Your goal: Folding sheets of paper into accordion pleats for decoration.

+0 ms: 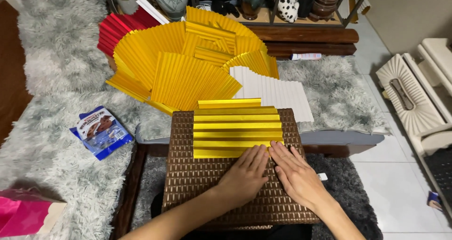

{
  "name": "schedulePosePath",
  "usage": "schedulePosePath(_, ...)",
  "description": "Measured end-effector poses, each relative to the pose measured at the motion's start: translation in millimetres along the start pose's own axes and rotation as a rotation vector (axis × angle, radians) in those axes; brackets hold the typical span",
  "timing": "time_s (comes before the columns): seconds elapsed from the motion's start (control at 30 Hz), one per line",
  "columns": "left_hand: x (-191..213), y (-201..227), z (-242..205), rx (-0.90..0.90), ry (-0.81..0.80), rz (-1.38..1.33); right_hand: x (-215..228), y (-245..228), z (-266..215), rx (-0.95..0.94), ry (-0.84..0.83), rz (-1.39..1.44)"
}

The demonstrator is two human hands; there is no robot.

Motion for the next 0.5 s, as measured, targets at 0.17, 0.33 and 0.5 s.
schedulePosePath(0.17,36.4,-19.1,-24.3,0.087,-0.198,0.023,-5.9,6.1,-1.8,0.026,-0.010,-0.050)
schedulePosePath(0.33,51.7,-40.8,-60.9,0.215,-0.052,-0.076,1.9,1.0,-0.8,0.047,0.005,-0.031)
schedulePosePath(0.5,76.3,-51.9,-96.2,0.395,0.112,-0.055,3.2,1.2,-0.7,0.053,0.033,0.014)
Point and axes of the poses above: each hand's wrist, its own z-axis towards the middle knuckle, its own x-axis out of the back of the hand, y = z × x, the point moved 2 cm from there along z, towards the middle knuckle, and after that the axes turned 8 degrees about x, right-handed, at the moved point
